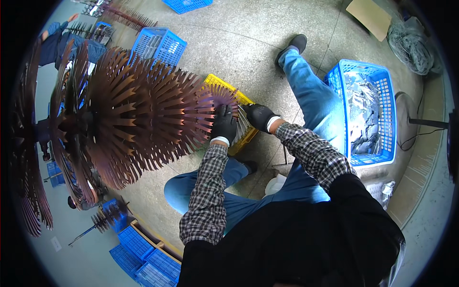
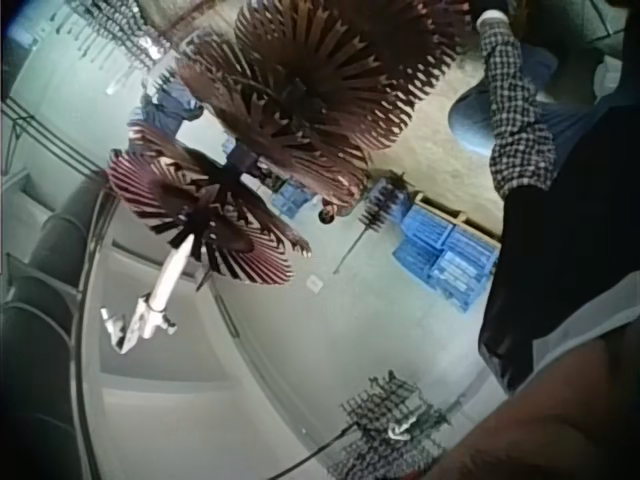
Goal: Assembling metal fan blades onto a central shaft to form an impeller.
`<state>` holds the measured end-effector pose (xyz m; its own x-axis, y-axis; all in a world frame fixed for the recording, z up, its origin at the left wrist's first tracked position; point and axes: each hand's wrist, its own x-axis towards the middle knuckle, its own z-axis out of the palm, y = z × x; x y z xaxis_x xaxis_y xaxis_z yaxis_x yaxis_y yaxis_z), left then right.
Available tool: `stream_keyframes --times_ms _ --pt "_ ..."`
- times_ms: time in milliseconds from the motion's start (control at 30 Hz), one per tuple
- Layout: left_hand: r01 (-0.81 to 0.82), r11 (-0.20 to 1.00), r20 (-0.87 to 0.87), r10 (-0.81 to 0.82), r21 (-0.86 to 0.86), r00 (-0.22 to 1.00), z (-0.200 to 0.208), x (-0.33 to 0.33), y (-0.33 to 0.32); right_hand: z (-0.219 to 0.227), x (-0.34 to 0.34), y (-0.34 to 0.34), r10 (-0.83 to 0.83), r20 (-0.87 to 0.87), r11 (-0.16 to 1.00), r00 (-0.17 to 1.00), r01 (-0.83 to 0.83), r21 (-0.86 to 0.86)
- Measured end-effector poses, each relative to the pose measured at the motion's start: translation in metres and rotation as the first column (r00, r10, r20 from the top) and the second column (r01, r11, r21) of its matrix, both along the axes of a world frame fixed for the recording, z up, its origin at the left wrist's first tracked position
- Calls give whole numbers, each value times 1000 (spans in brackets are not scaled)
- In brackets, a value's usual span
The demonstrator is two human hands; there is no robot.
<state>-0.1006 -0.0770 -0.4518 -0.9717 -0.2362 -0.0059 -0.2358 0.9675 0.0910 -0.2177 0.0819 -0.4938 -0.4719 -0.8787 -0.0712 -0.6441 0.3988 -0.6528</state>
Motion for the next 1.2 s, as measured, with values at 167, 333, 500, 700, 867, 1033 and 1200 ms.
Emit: stream_keyframes --times_ms 167,333,500,700,867,1033,1200 --pt "13 1000 81 -15 18 997 -12 7 -15 9 0 -1 21 38 1000 999 -22 14" --pt "60 972 -60 -47 228 997 -17 -1 -11 -17 -28 49 -10 -9 1000 1000 10 -18" --pt "141 986 -143 -127 89 982 -20 7 -25 159 -55 112 -358 119 870 926 377 -317" --pt "107 968 -50 -98 226 994 -11 30 -55 150 -129 339 -854 70 496 515 848 -185" --pt "138 956 51 -156 260 986 0 3 -22 1 -83 561 -594 -403 522 696 715 465" --pt "-14 956 178 -40 292 983 4 2 -19 -46 -26 558 -362 -529 485 768 640 596" --pt "-115 969 164 80 221 983 5 31 -37 -64 -33 505 -813 -398 209 425 851 481"
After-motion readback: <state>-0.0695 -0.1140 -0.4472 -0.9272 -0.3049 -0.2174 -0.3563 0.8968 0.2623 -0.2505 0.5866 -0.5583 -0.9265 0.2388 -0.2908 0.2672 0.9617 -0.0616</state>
